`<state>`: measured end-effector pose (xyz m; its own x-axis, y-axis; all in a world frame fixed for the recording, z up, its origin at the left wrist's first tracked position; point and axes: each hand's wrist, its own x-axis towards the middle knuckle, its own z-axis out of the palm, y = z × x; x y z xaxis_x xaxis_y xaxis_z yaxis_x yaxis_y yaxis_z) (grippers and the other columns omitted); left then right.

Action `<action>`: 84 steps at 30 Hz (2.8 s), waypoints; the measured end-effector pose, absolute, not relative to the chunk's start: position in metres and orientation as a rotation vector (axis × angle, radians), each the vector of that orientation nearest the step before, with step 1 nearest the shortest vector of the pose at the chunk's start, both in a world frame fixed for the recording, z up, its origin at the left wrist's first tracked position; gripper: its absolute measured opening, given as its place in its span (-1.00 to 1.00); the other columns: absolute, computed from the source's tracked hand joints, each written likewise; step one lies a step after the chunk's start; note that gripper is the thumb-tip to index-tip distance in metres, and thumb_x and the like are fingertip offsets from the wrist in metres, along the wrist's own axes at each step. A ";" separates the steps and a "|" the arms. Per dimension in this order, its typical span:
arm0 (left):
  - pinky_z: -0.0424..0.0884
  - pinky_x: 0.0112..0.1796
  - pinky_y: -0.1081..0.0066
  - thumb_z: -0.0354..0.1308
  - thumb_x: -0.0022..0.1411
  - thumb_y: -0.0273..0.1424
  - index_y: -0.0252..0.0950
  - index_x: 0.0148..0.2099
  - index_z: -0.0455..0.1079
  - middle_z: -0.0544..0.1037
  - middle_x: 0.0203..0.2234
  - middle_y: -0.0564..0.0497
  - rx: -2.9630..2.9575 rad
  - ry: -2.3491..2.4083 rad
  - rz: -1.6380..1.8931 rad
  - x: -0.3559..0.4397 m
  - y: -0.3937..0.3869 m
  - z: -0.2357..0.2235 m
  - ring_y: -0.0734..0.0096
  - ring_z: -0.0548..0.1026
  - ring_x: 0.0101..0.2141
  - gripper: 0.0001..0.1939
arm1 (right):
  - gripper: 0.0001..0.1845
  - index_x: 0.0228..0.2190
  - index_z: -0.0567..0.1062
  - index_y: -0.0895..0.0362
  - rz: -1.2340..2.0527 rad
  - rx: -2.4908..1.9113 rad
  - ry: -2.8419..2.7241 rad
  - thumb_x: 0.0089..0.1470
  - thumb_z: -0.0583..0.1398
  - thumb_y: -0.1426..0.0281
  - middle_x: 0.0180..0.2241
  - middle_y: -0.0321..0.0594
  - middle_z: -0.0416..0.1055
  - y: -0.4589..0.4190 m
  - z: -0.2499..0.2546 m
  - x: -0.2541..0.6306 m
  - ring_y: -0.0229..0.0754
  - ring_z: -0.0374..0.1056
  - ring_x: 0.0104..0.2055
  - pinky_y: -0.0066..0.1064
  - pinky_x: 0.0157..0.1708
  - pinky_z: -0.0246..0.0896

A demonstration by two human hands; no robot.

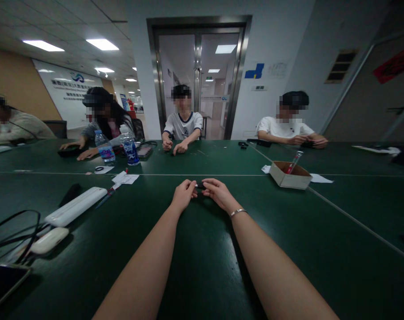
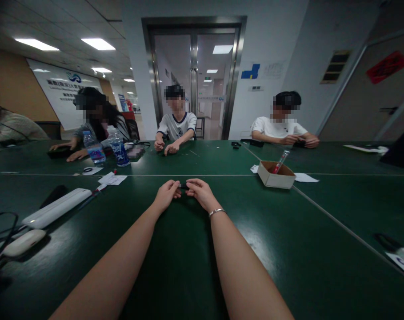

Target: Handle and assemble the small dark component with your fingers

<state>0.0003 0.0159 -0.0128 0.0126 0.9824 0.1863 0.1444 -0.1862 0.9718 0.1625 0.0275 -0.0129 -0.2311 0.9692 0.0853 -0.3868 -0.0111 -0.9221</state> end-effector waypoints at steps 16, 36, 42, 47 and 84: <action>0.32 -0.52 0.50 0.02 0.23 -0.12 -0.30 -0.35 0.33 0.47 -0.56 0.03 1.491 1.235 1.243 -0.001 0.018 -0.014 0.44 0.47 -0.55 -0.67 | -0.70 -0.38 0.54 0.20 1.533 -0.779 -1.049 -0.23 0.45 0.40 -0.50 -0.28 0.45 0.026 -0.011 0.161 -0.32 0.39 -0.51 -0.54 -0.48 0.35; 0.37 -0.41 0.40 -0.06 0.24 -0.02 -0.31 -0.49 0.40 0.47 -0.56 -0.02 1.683 1.405 1.242 -0.004 0.023 -0.021 0.39 0.45 -0.53 -0.49 | -0.76 -0.39 0.53 0.21 1.552 -0.809 -1.088 -0.15 0.42 0.44 -0.49 -0.26 0.43 0.027 -0.010 0.161 -0.36 0.33 -0.54 -0.58 -0.56 0.28; 0.34 -0.35 0.37 -0.12 0.24 0.02 -0.29 -0.53 0.38 0.49 -0.57 -0.02 1.727 1.469 1.201 -0.006 0.021 -0.019 0.37 0.45 -0.51 -0.44 | -0.75 -0.38 0.53 0.23 1.559 -0.807 -1.085 -0.15 0.42 0.46 -0.47 -0.24 0.43 0.025 -0.008 0.161 -0.36 0.34 -0.54 -0.58 -0.56 0.28; 0.35 -0.37 0.38 -0.16 0.26 0.01 -0.30 -0.51 0.39 0.50 -0.57 -0.05 1.644 1.402 1.174 -0.002 0.018 -0.016 0.33 0.48 -0.49 -0.43 | -0.74 -0.38 0.52 0.21 1.540 -0.806 -1.091 -0.16 0.42 0.42 -0.52 -0.27 0.41 0.026 -0.009 0.161 -0.35 0.34 -0.54 -0.58 -0.58 0.27; 0.42 -0.32 0.37 0.26 0.05 -0.19 -0.35 -0.21 0.45 0.53 -0.43 -0.05 1.478 1.022 1.324 -0.006 0.006 -0.013 0.36 0.51 -0.39 -0.66 | -0.56 -0.36 0.52 0.19 1.338 -0.885 -1.079 -0.33 0.45 0.26 -0.59 -0.27 0.42 0.011 -0.012 0.157 -0.27 0.38 -0.55 -0.53 -0.58 0.26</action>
<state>-0.0056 0.0059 -0.0126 0.0940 0.9576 0.2725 0.0211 -0.2755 0.9611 0.1568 0.0105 -0.0119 -0.0710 0.9932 0.0926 -0.3011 0.0671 -0.9512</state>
